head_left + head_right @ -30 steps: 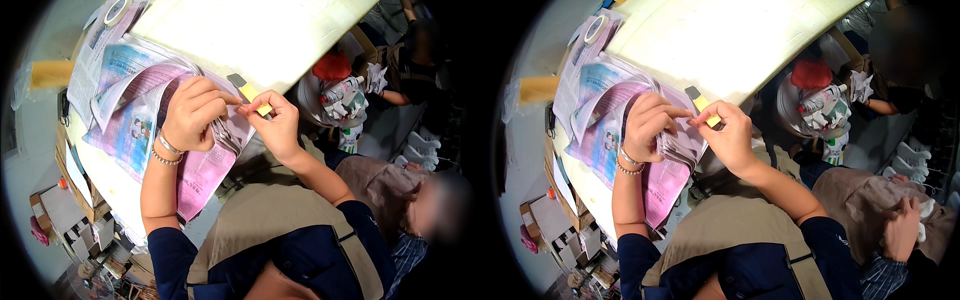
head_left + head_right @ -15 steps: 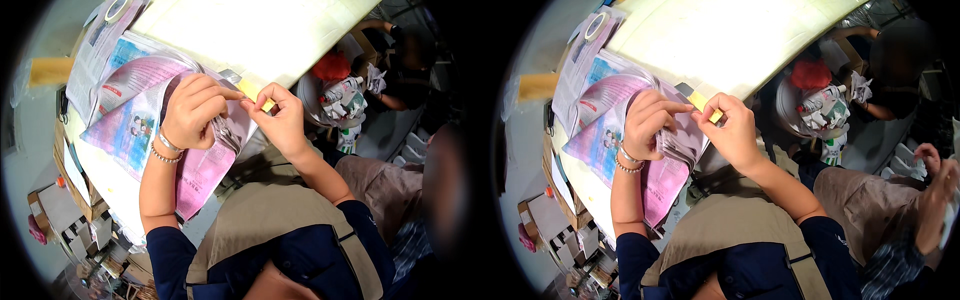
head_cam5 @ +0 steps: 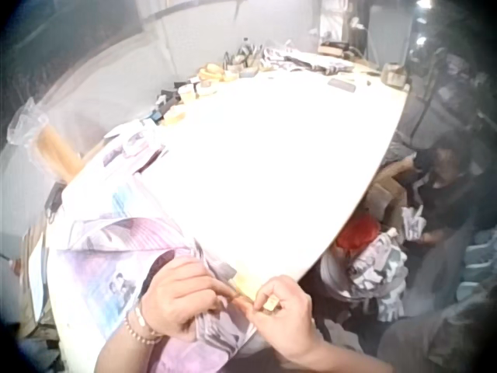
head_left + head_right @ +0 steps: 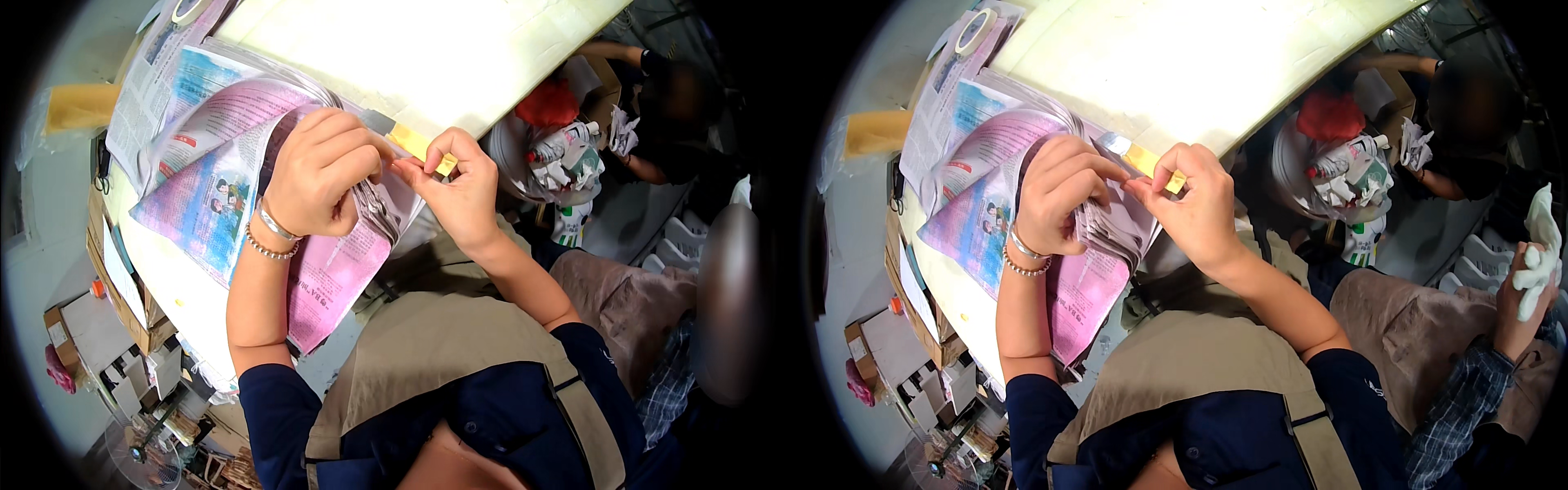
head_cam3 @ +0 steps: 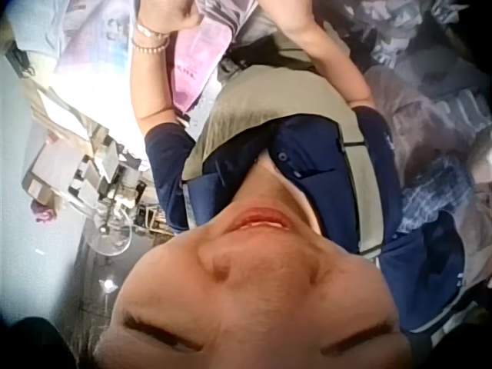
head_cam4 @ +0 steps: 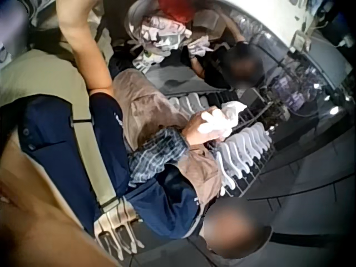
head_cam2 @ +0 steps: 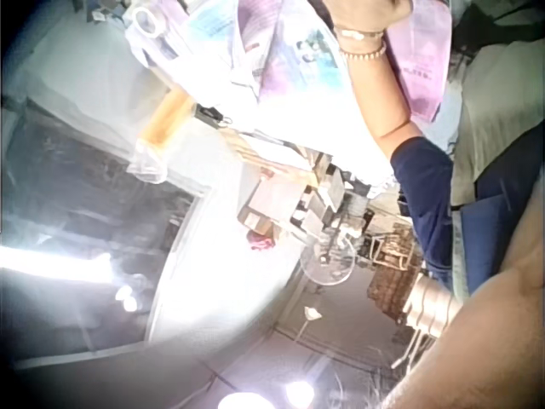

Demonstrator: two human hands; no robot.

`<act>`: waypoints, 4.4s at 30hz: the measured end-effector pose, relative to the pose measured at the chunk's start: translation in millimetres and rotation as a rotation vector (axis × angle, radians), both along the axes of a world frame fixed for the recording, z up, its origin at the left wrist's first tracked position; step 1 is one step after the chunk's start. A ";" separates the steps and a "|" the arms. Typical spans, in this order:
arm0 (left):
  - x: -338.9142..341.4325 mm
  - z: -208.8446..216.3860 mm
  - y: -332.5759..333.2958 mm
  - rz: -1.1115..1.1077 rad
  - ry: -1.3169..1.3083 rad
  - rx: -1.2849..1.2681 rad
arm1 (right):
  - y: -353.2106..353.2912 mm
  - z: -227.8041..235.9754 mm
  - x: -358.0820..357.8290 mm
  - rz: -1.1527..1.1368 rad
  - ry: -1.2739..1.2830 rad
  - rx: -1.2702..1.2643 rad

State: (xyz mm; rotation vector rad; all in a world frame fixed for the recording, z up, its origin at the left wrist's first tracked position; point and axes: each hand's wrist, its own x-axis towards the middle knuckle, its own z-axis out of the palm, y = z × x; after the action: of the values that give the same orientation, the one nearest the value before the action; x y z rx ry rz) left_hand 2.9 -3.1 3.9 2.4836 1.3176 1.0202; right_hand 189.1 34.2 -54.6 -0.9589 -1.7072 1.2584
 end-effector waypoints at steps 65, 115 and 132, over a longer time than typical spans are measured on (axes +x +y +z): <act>0.9 -12.1 14.3 -0.098 -0.249 -0.242 | 94.6 46.6 55.1 0.938 -0.294 -0.196; -21.7 -30.2 10.5 -0.007 -0.662 -0.552 | -86.9 7.6 20.7 1.167 -0.217 -0.132; -1.5 -33.1 12.8 -0.118 -0.268 -0.447 | -1.5 9.9 65.1 0.256 0.286 -0.533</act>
State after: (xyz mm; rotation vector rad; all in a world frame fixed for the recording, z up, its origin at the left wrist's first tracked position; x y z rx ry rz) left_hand 1.4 9.7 -29.2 1.9912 1.1506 0.8777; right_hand 254.2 32.7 -44.8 -0.8126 -1.3214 1.9809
